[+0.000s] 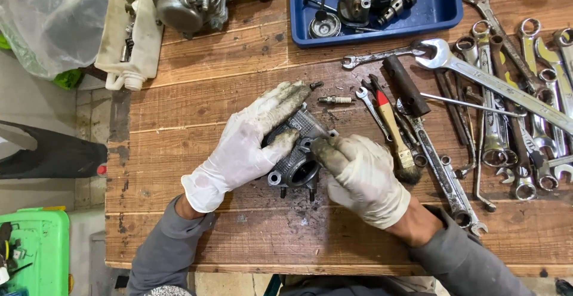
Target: The person scrubs a metal engine cylinder head with a wire brush, focusing on the top surface and bolt holes. They rotate the part to access different areas and continue scrubbing until the end of the clip.
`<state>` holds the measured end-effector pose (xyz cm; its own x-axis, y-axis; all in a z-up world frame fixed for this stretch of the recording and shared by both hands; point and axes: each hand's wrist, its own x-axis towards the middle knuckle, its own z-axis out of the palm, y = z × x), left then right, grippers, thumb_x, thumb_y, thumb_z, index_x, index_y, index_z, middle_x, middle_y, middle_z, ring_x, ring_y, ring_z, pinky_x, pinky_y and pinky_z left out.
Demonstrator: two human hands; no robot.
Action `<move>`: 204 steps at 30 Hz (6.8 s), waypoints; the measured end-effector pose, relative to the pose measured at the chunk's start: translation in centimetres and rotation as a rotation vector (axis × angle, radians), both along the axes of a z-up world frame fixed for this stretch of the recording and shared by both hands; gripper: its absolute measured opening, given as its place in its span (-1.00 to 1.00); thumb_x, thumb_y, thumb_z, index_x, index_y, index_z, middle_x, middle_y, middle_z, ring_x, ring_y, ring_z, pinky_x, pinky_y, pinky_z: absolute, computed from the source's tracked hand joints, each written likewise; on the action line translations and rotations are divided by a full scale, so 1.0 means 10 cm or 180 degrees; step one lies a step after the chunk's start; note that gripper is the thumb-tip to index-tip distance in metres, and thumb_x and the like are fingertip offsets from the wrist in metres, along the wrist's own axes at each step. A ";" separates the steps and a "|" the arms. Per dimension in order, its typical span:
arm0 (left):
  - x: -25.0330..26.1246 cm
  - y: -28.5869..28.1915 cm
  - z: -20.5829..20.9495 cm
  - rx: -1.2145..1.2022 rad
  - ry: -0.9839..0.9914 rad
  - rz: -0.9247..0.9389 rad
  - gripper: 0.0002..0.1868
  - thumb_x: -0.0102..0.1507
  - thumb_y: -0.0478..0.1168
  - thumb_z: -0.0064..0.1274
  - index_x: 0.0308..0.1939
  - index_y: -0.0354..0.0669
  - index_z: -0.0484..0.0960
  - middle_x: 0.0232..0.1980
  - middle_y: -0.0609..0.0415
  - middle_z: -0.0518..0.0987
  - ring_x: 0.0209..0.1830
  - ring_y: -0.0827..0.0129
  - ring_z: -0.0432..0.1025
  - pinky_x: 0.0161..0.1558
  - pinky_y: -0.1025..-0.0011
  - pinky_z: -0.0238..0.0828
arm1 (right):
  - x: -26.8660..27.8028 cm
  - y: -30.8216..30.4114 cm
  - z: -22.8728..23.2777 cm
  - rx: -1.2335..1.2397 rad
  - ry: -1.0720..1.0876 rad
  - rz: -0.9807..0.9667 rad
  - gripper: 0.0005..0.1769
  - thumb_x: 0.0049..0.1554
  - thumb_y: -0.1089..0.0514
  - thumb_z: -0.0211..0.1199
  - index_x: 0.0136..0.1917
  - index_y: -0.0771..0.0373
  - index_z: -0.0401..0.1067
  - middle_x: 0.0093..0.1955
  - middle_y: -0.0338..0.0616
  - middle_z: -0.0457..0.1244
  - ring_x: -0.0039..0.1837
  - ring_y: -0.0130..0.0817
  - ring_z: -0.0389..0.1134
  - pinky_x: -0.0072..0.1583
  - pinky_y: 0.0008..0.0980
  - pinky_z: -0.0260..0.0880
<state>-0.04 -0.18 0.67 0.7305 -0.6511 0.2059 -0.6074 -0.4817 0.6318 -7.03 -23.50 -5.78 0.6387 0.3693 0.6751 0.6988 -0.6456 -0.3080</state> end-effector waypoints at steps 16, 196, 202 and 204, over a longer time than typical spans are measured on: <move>-0.17 -0.01 0.13 -0.1542 0.0286 0.0452 -0.24 0.50 0.21 -0.25 0.57 -0.25 0.08 0.63 -0.26 0.19 0.69 -0.03 0.15 0.63 0.15 0.24 | 0.24 -0.06 -0.17 0.3239 0.0969 -0.0396 -0.68 0.22 0.55 0.22 0.19 0.32 0.40 0.11 -0.05 0.34 0.18 -0.22 0.40 0.33 -0.33 0.56; -1.05 -0.26 -0.39 0.0028 -0.1202 0.2269 0.01 0.14 0.12 0.28 0.52 -0.29 0.20 0.51 -0.38 0.27 0.42 -0.26 0.17 0.47 -0.17 0.28 | 0.09 -0.11 0.01 -0.1127 -0.0797 -0.0319 -0.33 0.28 0.39 0.14 0.59 0.18 0.03 0.01 -0.15 0.19 -0.17 -0.29 0.08 -0.11 -0.18 0.21; -1.04 -0.28 -0.37 0.0029 -0.1135 0.2310 0.00 0.06 0.03 0.23 0.50 -0.33 0.25 0.51 -0.33 0.26 0.39 -0.24 0.17 0.46 -0.17 0.29 | 0.32 -0.14 0.24 -0.0475 -0.0027 0.0835 -0.70 0.24 0.20 0.34 0.22 0.24 0.39 0.09 -0.01 0.31 -0.14 -0.10 0.20 -0.09 -0.08 0.19; -1.04 -0.28 -0.39 0.0029 -0.1179 0.2317 -0.01 0.08 0.06 0.22 0.51 -0.30 0.25 0.51 -0.33 0.26 0.39 -0.24 0.18 0.45 -0.18 0.30 | 0.38 -0.15 0.27 -0.0439 0.0147 0.1025 -0.48 -0.05 0.59 0.11 0.14 0.25 0.45 0.06 -0.08 0.32 -0.09 -0.06 0.26 -0.06 -0.09 0.25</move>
